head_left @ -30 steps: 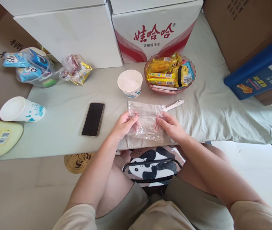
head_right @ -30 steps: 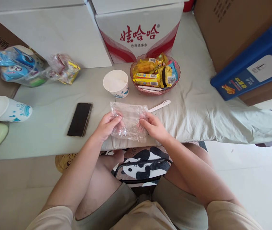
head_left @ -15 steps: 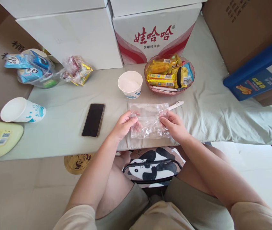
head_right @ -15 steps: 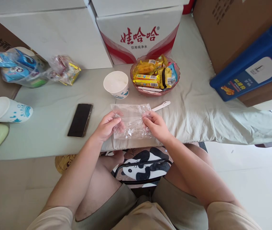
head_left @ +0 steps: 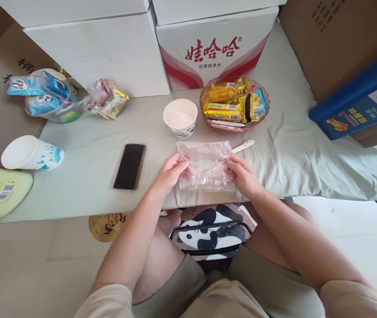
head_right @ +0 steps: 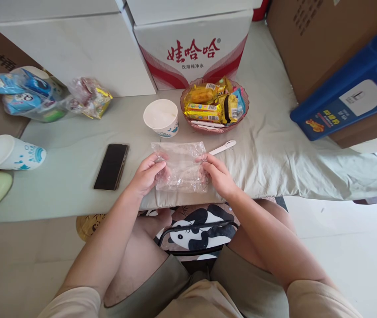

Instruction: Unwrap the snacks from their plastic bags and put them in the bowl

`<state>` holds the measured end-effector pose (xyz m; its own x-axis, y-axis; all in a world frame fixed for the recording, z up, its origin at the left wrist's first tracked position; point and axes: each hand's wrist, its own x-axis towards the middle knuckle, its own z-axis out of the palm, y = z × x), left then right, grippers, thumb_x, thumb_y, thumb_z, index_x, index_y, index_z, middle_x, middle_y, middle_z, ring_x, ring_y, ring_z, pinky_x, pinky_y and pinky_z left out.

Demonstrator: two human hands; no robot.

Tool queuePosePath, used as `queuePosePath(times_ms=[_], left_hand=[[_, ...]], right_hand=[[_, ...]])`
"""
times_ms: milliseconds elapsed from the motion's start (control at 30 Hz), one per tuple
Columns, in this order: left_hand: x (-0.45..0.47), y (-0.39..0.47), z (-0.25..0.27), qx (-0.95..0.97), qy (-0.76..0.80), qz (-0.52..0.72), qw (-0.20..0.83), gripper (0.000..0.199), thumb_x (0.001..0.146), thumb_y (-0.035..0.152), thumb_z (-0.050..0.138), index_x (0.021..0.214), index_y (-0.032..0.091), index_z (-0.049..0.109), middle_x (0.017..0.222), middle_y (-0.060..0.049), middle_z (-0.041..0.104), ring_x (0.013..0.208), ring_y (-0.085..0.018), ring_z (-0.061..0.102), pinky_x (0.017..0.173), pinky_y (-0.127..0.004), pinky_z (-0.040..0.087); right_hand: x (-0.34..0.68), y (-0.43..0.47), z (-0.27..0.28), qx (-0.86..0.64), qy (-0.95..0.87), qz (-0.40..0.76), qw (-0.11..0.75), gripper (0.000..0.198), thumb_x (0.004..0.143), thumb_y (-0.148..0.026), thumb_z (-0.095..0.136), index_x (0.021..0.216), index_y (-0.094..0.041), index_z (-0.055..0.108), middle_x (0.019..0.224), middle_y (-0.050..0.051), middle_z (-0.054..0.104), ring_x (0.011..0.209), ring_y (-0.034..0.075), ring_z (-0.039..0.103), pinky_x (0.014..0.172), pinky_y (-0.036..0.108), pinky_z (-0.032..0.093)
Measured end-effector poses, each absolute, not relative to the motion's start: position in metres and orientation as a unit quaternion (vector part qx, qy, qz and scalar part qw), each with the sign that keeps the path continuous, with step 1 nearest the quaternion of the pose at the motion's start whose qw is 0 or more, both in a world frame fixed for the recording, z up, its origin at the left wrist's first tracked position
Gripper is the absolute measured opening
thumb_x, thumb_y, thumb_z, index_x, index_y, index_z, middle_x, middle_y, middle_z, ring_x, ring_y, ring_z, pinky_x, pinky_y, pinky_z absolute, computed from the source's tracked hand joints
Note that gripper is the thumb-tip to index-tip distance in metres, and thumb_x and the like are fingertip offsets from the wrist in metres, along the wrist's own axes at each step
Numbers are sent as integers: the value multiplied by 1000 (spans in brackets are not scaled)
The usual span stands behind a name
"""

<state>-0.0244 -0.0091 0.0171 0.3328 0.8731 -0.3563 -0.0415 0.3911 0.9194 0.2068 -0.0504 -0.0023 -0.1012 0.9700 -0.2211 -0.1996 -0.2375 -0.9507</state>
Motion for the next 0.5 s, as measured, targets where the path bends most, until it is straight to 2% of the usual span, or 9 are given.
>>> queuePosePath(times_ms=[200, 333, 500], left_hand=[[-23, -7, 17, 400, 493, 370, 678, 38, 72, 42, 78, 98, 22, 59, 58, 5, 64, 49, -12, 60, 49, -23, 46], [-23, -4, 15, 371, 497, 412, 668, 38, 73, 41, 78, 99, 22, 59, 60, 5, 64, 51, -12, 61, 50, -22, 48], [-22, -3, 15, 341, 508, 456, 647, 35, 73, 38, 79, 96, 21, 60, 60, 7, 60, 53, -9, 61, 52, -19, 51]], right_hand=[[204, -49, 4, -477, -405, 617, 476, 24, 82, -41, 54, 99, -24, 53, 54, -7, 52, 48, 14, 50, 50, 28, 38], [202, -47, 5, -515, -415, 606, 441, 22, 78, -38, 57, 95, -24, 50, 56, -8, 54, 50, 12, 51, 52, 27, 40], [202, -46, 2, -508, -458, 606, 405, 35, 74, -37, 68, 99, -24, 47, 62, -8, 56, 53, 11, 53, 53, 25, 41]])
